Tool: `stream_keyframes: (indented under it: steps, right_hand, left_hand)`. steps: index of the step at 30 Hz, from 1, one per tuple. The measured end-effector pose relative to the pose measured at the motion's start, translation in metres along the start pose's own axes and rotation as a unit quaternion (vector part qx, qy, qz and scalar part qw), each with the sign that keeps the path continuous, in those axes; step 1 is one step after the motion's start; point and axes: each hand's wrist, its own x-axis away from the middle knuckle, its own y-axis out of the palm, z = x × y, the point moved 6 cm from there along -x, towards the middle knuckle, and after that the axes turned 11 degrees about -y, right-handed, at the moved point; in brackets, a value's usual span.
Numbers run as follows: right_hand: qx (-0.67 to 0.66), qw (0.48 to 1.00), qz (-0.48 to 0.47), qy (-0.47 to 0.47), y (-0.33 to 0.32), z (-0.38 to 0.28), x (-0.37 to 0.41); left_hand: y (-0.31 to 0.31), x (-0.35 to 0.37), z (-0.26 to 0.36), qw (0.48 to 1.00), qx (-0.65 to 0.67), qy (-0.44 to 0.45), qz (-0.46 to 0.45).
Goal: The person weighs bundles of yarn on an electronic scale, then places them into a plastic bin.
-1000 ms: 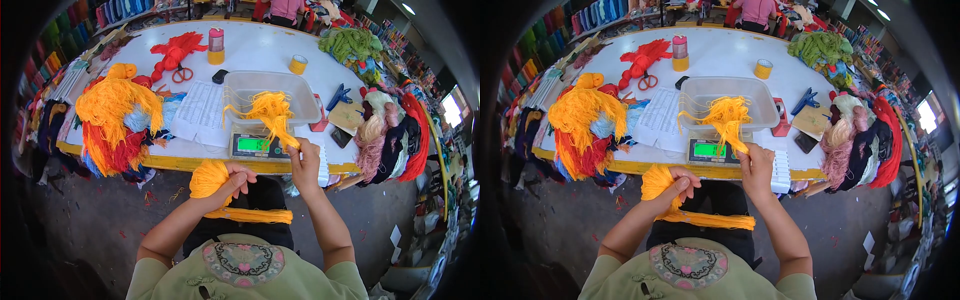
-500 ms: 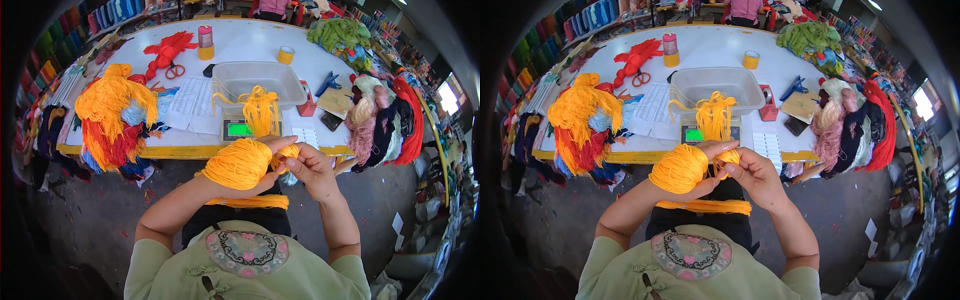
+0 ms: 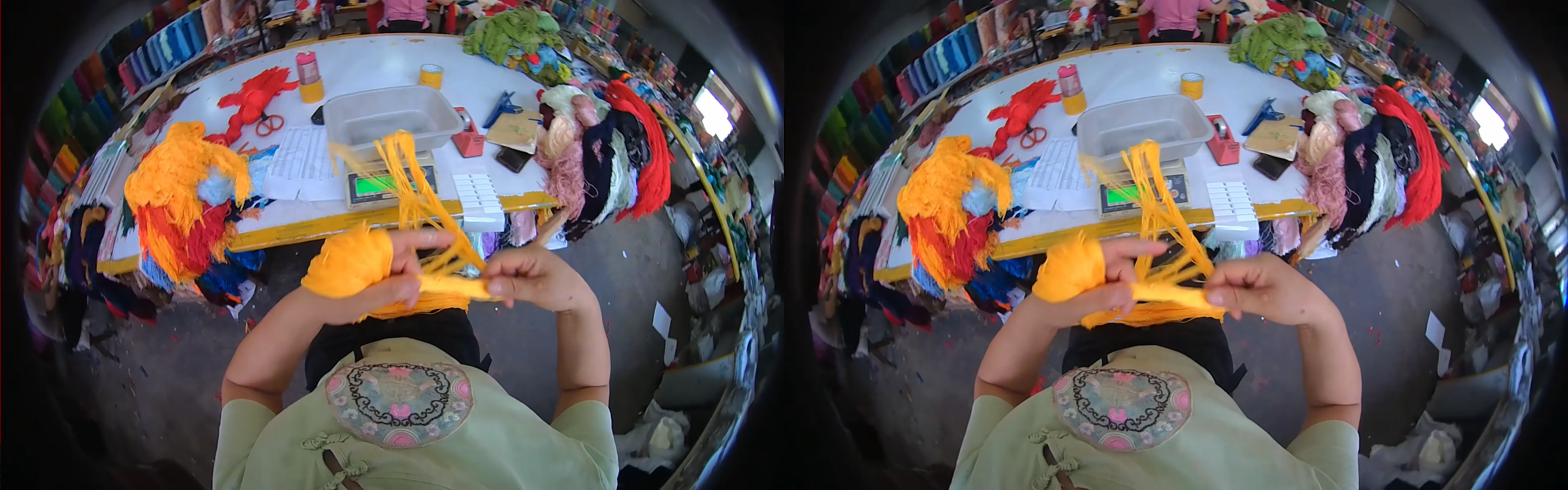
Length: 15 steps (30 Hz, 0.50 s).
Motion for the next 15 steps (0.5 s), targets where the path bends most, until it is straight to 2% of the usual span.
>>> stream_keyframes:
  steps: [3, 6, 9, 12, 14, 15]
  right_hand:
    - [0.063, 0.996, -0.040, 0.054, -0.018, 0.023, 0.038]
    - [0.022, 0.984, 0.049, 0.172, -0.061, 0.088, 0.070]
    - [0.121, 0.950, 0.214, 0.191, -0.099, 0.151, 0.076]
    - [0.326, 0.890, 0.311, 0.072, -0.128, 0.169, 0.041]
    - [0.446, 0.837, 0.312, -0.060, -0.139, 0.174, 0.009]
    - [0.468, 0.828, 0.298, -0.077, -0.143, 0.175, -0.007]
  left_hand:
    - [0.010, 0.006, -0.006, 0.999, 0.028, -0.008, -0.025]
    - [0.006, 0.002, -0.021, 0.997, 0.065, -0.007, -0.032]
    - [-0.001, -0.020, -0.043, 0.997, 0.063, -0.034, -0.019]
    - [0.003, -0.049, -0.065, 0.997, 0.034, -0.071, -0.004]
    - [0.005, -0.064, -0.075, 0.996, -0.012, -0.083, -0.007]
    - [0.007, -0.070, -0.079, 0.996, 0.007, -0.090, -0.017]
